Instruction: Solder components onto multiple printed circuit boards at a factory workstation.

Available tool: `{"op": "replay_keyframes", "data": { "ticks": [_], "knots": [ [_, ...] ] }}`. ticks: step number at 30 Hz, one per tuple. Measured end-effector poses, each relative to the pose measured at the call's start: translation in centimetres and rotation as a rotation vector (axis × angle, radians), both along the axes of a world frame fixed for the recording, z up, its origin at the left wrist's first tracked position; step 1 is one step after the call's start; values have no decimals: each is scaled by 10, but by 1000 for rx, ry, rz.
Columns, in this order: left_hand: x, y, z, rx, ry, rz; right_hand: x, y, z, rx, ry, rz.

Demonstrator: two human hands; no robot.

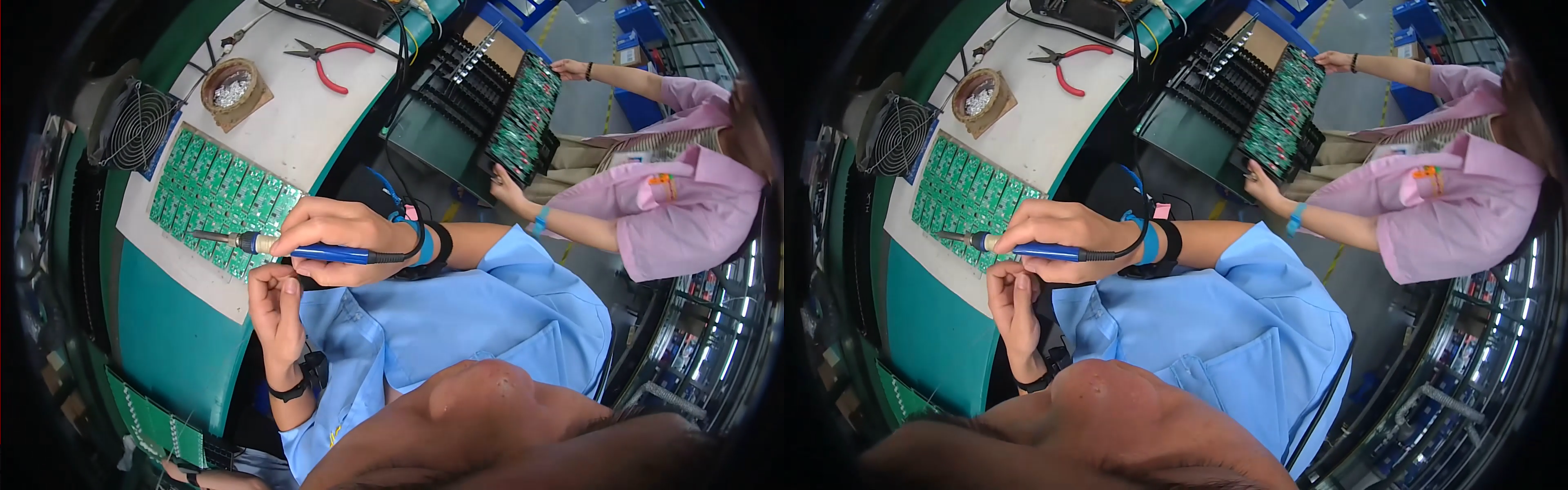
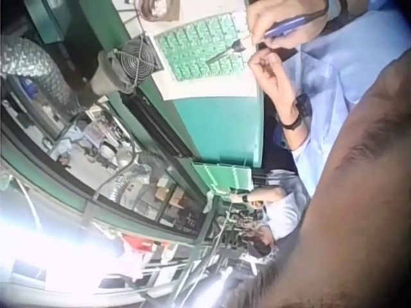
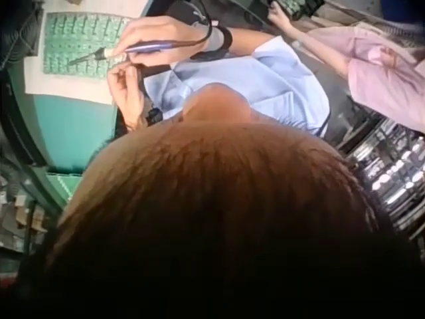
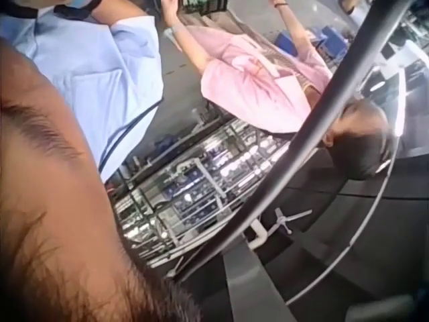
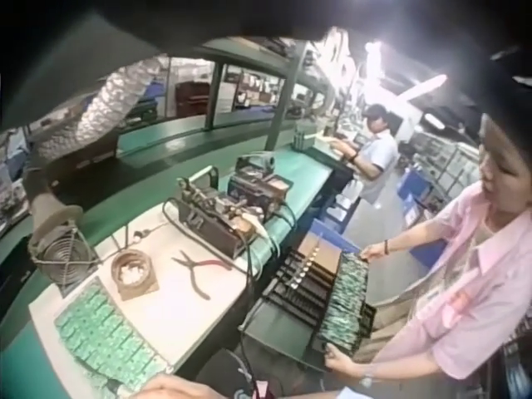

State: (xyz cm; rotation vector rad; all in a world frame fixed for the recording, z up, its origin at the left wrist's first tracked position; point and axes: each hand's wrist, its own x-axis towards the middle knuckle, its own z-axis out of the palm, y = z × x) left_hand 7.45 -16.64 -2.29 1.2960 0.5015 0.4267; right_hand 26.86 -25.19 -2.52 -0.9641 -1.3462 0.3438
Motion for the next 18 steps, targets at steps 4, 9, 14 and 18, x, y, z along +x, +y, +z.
{"op": "replay_keyframes", "data": {
  "ticks": [4,9,14,18],
  "knots": [
    [-3,9,18,305,174,18,3,-2,7,-47,10,-7],
    [4,26,50,706,278,33,4,-3,23,-100,8,-57],
    [9,70,58,1011,295,41,13,-11,23,-113,28,-153],
    [23,98,62,1224,296,-9,18,-14,16,-92,-8,-201]
  ]
}}
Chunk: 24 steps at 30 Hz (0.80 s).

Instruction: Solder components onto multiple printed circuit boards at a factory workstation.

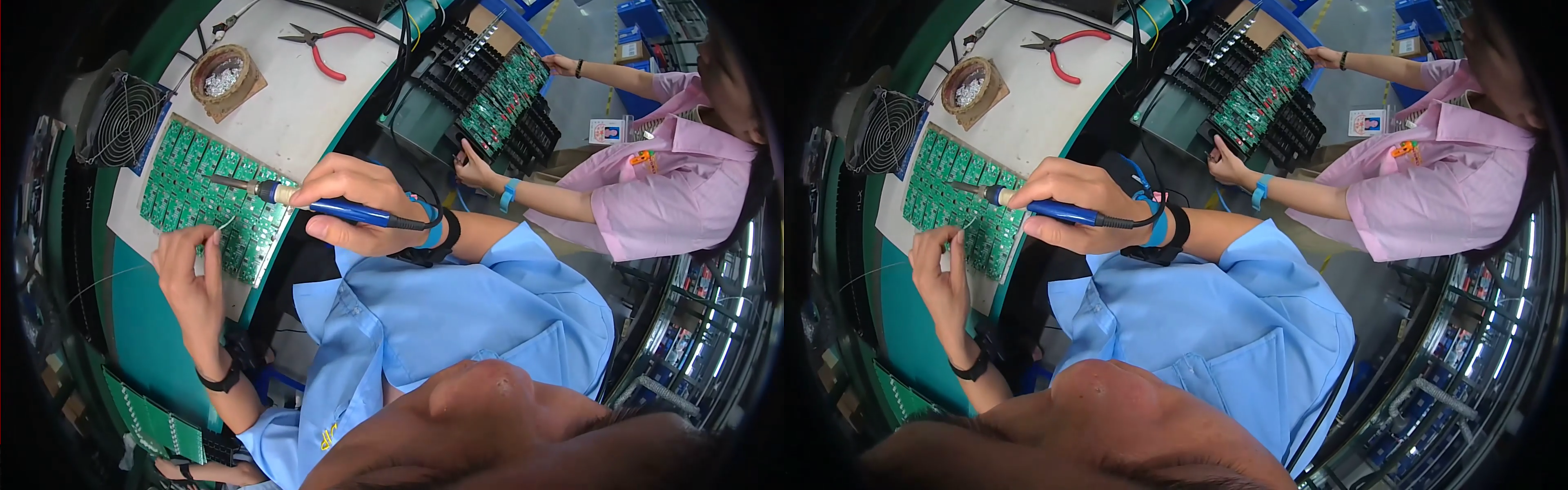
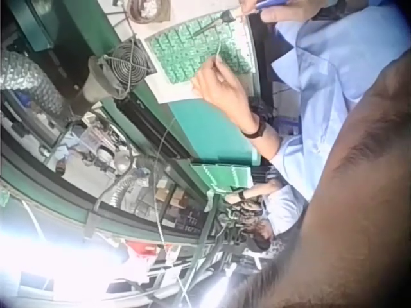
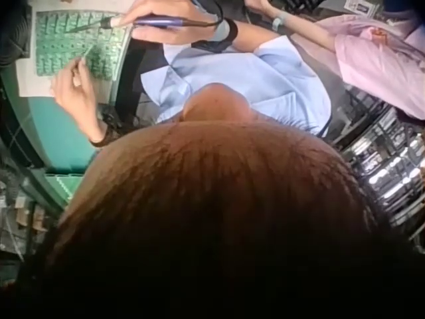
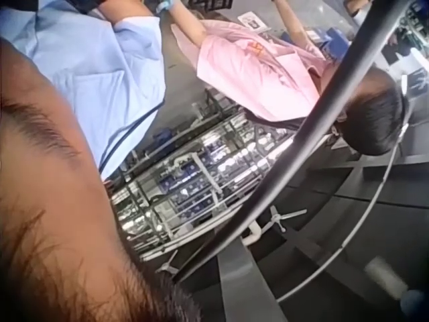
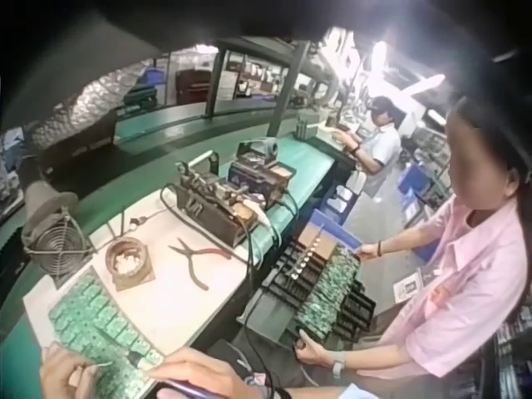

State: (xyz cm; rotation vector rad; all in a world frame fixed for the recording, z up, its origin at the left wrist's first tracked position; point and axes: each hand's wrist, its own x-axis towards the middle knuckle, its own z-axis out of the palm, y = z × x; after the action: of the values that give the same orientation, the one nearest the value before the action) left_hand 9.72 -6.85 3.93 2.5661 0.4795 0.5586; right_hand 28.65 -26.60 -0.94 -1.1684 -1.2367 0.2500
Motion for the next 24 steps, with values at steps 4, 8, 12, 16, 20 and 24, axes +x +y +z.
{"op": "replay_keyframes", "data": {
  "ticks": [4,8,12,16,20,24],
  "knots": [
    [2,18,-16,13,15,-34,3,-6,-3,-4,-48,-50],
    [-4,24,-29,-8,-16,-29,8,-8,-6,-33,-41,-57],
    [-4,24,-33,-47,-42,-26,13,-4,-7,-57,-35,-76],
    [-12,19,-29,3,-76,-40,13,6,0,-43,-72,-39],
    [-2,18,-31,-24,-105,-125,10,-5,14,-89,-107,-74],
    [-8,11,-33,-16,-63,-97,12,-12,14,-161,-127,-26]
  ]
}}
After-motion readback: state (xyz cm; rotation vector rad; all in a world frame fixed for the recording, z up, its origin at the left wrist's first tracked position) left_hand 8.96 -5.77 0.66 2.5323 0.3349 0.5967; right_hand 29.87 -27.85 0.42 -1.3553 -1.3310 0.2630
